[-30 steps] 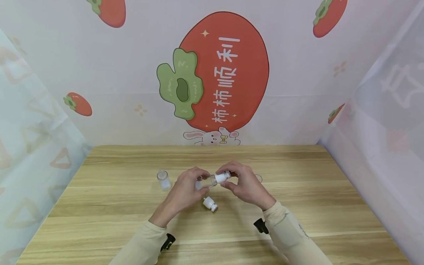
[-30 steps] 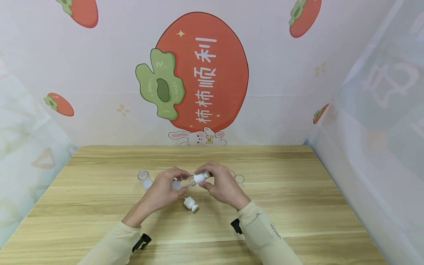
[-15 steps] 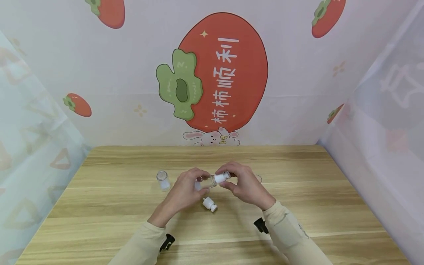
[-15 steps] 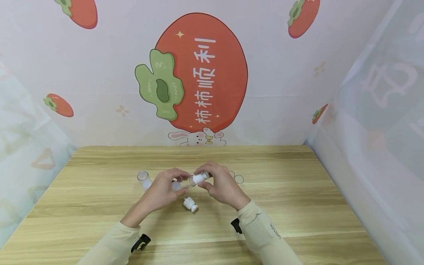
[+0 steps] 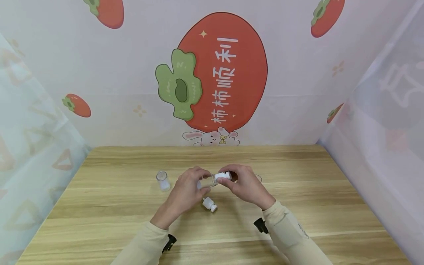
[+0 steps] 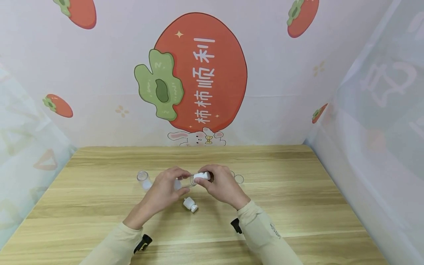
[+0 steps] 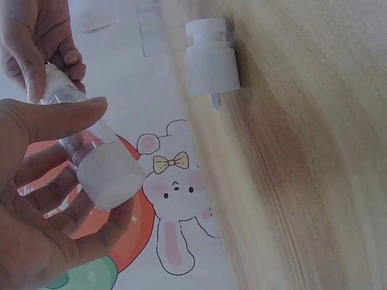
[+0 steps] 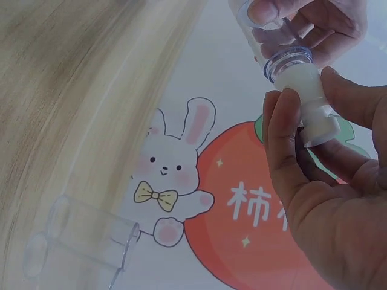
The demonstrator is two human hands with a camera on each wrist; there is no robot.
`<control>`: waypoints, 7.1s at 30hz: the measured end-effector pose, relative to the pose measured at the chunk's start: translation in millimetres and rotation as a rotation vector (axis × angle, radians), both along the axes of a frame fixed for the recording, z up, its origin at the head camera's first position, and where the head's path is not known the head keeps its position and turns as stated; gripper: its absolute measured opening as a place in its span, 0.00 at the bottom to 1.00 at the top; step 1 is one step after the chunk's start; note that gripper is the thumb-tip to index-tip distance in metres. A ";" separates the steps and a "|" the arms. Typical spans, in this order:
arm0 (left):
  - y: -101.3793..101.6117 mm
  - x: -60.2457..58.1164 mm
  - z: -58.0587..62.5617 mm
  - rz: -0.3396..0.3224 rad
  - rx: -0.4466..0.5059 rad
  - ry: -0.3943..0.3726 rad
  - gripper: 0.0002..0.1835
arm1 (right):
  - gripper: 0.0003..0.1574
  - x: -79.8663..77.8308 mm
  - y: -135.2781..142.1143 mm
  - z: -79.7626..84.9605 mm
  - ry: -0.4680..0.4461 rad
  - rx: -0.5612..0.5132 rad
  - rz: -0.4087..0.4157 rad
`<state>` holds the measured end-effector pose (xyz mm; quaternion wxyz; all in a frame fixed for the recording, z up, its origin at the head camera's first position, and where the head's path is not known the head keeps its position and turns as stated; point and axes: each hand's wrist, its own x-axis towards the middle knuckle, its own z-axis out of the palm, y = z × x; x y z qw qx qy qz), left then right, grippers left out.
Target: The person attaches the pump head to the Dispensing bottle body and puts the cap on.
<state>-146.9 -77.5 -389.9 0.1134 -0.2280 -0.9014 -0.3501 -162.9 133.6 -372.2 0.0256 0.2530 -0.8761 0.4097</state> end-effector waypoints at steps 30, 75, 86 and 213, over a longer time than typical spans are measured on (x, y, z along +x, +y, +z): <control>-2.0 -3.1 -5.7 -0.009 0.061 -0.069 0.18 | 0.10 -0.5 2.3 2.7 -0.043 0.067 0.024; -5.0 -2.4 -6.9 -0.031 0.097 -0.119 0.18 | 0.16 -0.1 8.4 0.8 -0.032 0.013 0.134; -5.4 -2.1 -7.7 -0.034 0.089 -0.109 0.18 | 0.15 0.9 7.2 -0.1 -0.052 0.018 0.135; -6.1 -0.5 -5.8 -0.045 0.066 -0.097 0.18 | 0.18 2.6 3.3 -4.2 0.009 0.094 0.074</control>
